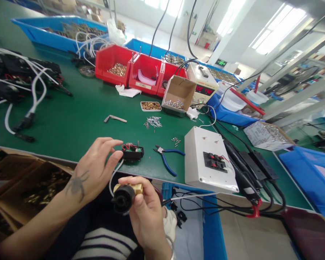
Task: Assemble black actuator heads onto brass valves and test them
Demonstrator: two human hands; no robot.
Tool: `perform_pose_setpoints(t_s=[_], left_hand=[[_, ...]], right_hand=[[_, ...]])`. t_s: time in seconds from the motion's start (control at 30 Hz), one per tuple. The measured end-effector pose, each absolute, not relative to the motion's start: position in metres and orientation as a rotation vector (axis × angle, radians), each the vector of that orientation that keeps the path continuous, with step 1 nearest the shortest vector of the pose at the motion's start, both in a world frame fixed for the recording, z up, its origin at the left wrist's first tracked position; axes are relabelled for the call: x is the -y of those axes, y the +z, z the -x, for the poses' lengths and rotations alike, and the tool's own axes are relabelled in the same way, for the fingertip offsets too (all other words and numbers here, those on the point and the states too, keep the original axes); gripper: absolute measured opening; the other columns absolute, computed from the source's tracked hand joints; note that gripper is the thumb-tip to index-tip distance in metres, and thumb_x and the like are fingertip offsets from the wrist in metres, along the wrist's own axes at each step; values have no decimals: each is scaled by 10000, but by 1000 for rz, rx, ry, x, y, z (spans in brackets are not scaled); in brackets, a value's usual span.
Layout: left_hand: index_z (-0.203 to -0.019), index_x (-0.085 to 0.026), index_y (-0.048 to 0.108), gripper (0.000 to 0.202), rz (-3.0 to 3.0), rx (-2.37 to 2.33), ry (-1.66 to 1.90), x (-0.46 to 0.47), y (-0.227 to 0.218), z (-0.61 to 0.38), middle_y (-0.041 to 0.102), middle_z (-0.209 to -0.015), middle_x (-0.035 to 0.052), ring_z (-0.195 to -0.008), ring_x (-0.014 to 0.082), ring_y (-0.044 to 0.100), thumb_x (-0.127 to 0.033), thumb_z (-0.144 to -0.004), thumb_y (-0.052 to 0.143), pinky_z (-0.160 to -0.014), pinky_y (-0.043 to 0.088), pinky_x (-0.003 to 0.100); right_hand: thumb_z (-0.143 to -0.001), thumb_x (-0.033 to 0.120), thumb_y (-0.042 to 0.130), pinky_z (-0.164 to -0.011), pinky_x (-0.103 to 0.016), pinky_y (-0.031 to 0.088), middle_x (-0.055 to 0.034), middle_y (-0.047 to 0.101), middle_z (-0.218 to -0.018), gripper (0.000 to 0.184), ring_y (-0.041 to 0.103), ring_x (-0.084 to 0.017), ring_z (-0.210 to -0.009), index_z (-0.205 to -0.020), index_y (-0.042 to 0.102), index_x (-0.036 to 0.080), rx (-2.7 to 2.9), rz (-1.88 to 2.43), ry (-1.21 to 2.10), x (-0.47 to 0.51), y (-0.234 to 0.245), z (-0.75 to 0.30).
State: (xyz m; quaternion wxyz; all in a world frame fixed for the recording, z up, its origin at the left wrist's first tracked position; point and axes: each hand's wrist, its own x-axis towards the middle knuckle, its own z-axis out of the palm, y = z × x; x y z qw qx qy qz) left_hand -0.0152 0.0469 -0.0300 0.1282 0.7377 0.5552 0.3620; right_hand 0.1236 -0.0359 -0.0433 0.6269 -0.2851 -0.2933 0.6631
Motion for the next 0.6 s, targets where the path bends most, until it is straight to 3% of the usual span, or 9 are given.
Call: perform_pose_setpoints(t_s=[0.13, 0.23, 0.33, 0.43, 0.6], left_hand=[[-1375, -158, 575, 634, -2413, -1772, 730, -63, -40, -7, 601, -1304, 207, -1053, 354, 615, -614, -939, 513, -880, 531, 476], [-1367, -125, 581, 644, -2361, -1732, 675, -68, -49, -21, 584, -1349, 241, -1063, 389, 604, -530, -875, 670, -882, 520, 507], [-1297, -120, 620, 527, -2239, -1693, 763, -70, -54, -21, 636, -1286, 213, -1056, 370, 608, -399, -859, 710, -912, 510, 501], [-1261, -138, 619, 482, -2111, -1650, 877, -70, -53, -7, 676, -1230, 149, -1084, 312, 624, -421, -874, 666, -982, 498, 446], [-1219, -189, 628, 367, -1127, -1066, 1205, -62, -40, 22, 709, -1189, 49, -1132, 241, 635, -398, -928, 546, -957, 525, 358]], right_hand=[[-889, 420, 732, -783, -146, 519, 11, 757, -1086, 215, 678, -76, -894, -1053, 763, 285, 588, 629, 1581, 36, -41, -125], [-891, 406, 735, -796, -144, 524, 13, 761, -1089, 208, 689, -76, -920, -1060, 760, 287, 580, 618, 1587, 37, -39, -125], [-886, 420, 738, -755, -153, 528, 4, 763, -1077, 223, 687, -85, -898, -1061, 761, 285, 606, 648, 1552, 39, -37, -125], [-880, 428, 742, -697, -159, 518, -5, 762, -1073, 225, 673, -87, -842, -1056, 763, 289, 631, 681, 1538, 39, -36, -126], [-881, 432, 742, -643, -156, 509, -34, 762, -1077, 246, 638, -74, -738, -1067, 764, 272, 626, 696, 1574, 38, -38, -124]])
